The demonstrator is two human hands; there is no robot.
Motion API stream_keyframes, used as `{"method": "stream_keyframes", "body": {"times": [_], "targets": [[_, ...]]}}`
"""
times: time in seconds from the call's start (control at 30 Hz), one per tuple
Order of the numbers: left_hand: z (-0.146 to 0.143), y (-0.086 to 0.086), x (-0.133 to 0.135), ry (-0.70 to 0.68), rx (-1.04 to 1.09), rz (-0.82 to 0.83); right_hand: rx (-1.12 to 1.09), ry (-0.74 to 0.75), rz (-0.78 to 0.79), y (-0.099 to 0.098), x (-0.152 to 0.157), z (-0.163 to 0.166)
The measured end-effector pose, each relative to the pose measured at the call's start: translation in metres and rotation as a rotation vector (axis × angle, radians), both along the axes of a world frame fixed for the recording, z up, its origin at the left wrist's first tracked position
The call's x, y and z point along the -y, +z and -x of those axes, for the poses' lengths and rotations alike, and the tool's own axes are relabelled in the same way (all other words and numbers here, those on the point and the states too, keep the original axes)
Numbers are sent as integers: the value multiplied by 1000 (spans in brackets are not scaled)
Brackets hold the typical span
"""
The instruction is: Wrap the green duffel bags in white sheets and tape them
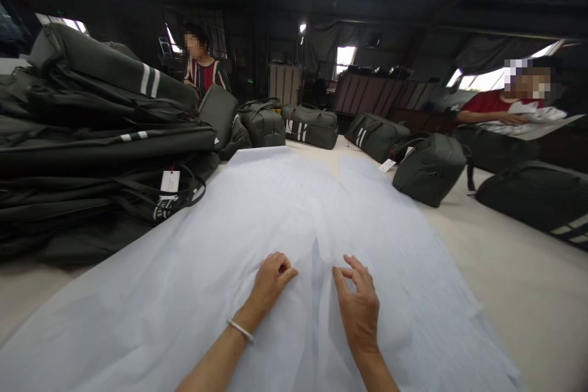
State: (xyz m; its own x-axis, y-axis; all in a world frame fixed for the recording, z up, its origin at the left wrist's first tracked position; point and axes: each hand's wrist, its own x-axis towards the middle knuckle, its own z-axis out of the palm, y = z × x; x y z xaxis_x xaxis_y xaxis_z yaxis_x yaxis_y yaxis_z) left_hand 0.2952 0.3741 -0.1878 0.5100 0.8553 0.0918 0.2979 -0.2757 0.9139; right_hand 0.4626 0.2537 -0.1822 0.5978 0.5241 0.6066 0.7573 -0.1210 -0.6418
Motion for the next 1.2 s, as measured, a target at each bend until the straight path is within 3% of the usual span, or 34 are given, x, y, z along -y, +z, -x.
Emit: {"method": "stream_keyframes", "body": {"times": [0.2,0.37,0.53,0.6,0.7,0.77,0.83,0.93,1.03,1.2], "targets": [[25,7,-10,251,363,320,9,-37,13,-8,-8,24],[33,22,-7,399,478,364,95,-34,194,-26,-19,46],[24,27,-2,439,426,76,165,3,505,-28,-20,46],[18,22,3,353,304,-177,293,121,572,-25,-19,35],[6,10,12,173,54,-568,474,415,648,-26,-18,17],[-1,2,15,108,-41,-681,482,499,703,-31,-16,11],[-7,-5,14,95,-73,-712,434,458,748,-38,-12,11],[-10,-13,8,143,-13,-633,347,273,758,-46,-3,19],[-9,-15,2,252,88,-428,300,136,715,-53,6,22],[-2,-11,-6,404,237,-35,232,54,466,-65,15,4]]}}
